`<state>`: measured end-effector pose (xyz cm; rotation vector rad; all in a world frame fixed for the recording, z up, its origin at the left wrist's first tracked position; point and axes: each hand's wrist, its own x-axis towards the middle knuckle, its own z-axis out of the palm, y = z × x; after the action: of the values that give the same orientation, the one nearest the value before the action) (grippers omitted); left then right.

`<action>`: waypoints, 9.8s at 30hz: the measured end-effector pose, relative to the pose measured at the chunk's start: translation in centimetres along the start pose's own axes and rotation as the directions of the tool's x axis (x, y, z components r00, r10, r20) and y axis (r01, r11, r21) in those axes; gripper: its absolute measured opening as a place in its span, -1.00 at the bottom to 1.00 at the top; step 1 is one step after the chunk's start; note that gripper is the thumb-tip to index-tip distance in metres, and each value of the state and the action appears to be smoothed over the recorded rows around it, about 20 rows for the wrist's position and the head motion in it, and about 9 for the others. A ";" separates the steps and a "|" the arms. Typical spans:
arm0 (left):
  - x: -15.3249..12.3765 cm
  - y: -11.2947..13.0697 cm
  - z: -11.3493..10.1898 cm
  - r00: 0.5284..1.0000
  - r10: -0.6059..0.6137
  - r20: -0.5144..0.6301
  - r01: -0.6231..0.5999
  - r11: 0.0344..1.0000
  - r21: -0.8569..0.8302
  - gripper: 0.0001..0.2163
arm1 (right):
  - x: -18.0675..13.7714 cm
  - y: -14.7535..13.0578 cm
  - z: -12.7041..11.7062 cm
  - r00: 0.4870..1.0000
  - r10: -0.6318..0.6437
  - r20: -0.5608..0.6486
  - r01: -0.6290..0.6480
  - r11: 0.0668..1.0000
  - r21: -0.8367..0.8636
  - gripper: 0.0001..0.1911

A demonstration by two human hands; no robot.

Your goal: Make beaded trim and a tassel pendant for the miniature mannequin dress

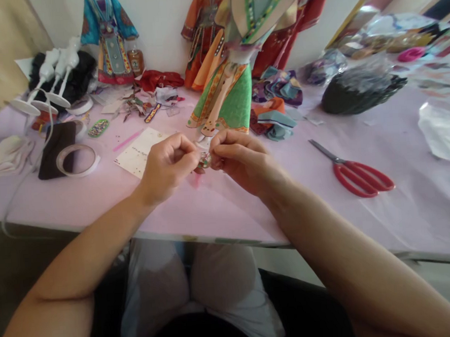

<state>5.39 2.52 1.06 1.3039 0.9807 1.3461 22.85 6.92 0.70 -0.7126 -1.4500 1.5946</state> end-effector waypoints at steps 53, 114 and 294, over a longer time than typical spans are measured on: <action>1.4 -0.8 -0.6 0.995 0.020 0.102 -0.019 1.000 -0.015 -0.82 | 0.4 -0.6 0.0 0.998 0.054 -0.024 -0.054 0.999 0.009 -0.79; 2.8 -0.3 -2.9 0.994 0.058 -0.094 0.001 0.842 0.539 -0.92 | -0.5 -2.1 -0.8 0.998 -0.035 -0.050 0.031 0.996 -0.080 -0.76; 13.8 6.5 1.9 0.998 0.028 -0.060 -0.020 0.990 0.138 -0.76 | 8.6 -7.8 -5.3 0.975 -0.171 -0.143 0.164 0.985 -0.054 -0.76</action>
<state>7.41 14.62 10.37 1.3879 1.1202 1.3639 24.80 16.81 8.54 -0.6977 -1.4000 1.3580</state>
